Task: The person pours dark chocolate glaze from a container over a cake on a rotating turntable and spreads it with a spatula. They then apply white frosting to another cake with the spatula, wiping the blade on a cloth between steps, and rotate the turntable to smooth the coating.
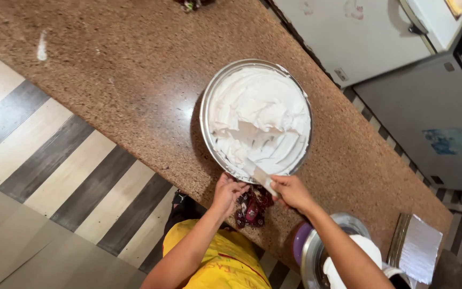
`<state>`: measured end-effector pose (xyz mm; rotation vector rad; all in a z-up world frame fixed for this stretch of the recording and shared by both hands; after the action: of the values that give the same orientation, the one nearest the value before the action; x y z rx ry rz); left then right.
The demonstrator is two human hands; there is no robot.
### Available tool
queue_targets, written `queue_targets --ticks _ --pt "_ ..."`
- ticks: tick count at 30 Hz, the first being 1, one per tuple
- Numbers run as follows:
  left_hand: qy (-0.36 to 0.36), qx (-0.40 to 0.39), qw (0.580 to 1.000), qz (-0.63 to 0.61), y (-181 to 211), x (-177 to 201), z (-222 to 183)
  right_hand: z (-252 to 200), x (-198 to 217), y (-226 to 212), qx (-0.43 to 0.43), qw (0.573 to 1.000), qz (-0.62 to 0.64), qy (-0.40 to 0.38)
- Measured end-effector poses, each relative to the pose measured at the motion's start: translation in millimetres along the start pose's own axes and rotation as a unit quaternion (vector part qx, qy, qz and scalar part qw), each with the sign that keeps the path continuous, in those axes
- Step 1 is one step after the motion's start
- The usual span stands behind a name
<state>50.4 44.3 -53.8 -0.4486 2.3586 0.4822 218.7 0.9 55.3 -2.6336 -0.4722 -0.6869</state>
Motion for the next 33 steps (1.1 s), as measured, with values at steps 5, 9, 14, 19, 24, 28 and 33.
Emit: queue_targets --ticks 5,9,14,19,24,28,33 --pt "-0.21 0.033 0.914 0.346 -136.1 -9.1 1.8 -47.2 8.2 50.0 -0.019 0.972 0.223 -0.07" --pt "-0.334 0.295 0.791 0.418 -282.1 -46.9 -72.8 -144.1 126.0 93.2 -0.05 0.999 0.014 -0.007" --pt "-0.216 0.286 0.877 0.321 -319.2 -54.0 -44.9 -271.0 211.6 41.1 -0.063 0.886 -0.451 0.092" --pt "-0.22 0.31 0.872 0.309 -243.5 -100.1 -52.4 -251.9 157.3 64.7 -0.032 0.71 -0.703 0.026" --pt "-0.224 0.264 0.884 0.314 -248.9 -103.5 -31.9 -250.1 103.0 80.4 0.069 0.65 -0.756 0.018" --pt "-0.199 0.261 0.885 0.329 -247.1 -108.8 -32.5 -256.8 109.5 66.9 0.124 0.677 -0.723 0.054" --pt "-0.214 0.25 0.889 0.319 -245.2 -115.4 -30.9 -258.9 163.0 76.6 -0.108 0.835 -0.539 0.015"
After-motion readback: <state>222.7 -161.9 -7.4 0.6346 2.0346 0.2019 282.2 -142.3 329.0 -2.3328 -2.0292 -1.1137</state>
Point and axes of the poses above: each hand's wrist, its own z-axis towards the middle knuckle, its own x-axis out of the back of the hand, y = z × x, the point moved 9 cm from there along z, towards the middle knuckle, and after that the axes turned 2 degrees about y, right-handed, at the moved point
